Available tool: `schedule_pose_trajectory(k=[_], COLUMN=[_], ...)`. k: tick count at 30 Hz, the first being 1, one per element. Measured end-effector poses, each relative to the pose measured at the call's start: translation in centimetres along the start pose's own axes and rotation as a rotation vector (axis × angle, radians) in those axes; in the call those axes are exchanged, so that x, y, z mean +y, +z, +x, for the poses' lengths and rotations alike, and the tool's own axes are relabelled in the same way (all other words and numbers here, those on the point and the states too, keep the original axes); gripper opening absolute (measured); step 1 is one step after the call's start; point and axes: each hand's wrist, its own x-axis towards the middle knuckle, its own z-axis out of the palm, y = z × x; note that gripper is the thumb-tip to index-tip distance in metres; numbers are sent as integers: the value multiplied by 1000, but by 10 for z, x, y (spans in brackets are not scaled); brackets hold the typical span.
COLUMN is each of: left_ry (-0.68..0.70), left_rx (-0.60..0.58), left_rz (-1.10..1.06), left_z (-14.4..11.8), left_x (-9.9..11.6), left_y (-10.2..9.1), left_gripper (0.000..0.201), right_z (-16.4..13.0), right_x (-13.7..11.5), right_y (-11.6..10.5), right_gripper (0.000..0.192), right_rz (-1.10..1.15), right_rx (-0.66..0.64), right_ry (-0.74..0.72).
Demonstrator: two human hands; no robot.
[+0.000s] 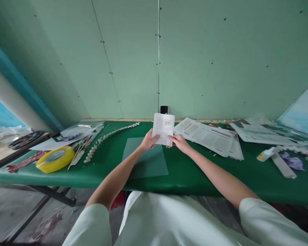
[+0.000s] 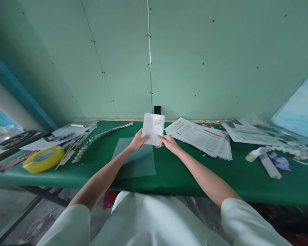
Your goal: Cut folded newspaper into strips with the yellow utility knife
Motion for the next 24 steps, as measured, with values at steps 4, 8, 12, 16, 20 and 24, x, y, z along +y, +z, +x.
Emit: schedule_pose_trajectory(k=[4,8,12,16,20,24], left_ry=[-11,-20,-14,9,-4,-13], left_rx=[-46,-99,-172,-272,-329,-352], left_rz=[24,46,44,26,16,16], left_z=[1,3,3,2,2,1], left_x=[-2,-8,-9,-7,-6,-5], left_y=[-4,-7,-5,-2,0,-2], left_gripper=[70,74,82,91,93,88], right_z=[6,12,17,21,26,32], right_x=[8,13,12,9,7,7], right_y=[-2,-3,-9,-19,-28,-38], right_gripper=[55,58,61,62,60,55], right_rz=[57,88,139,156,216,263], right_rx=[88,191,316,378,419,461], right_ry=[23,-12,-40,-71,-129,-150])
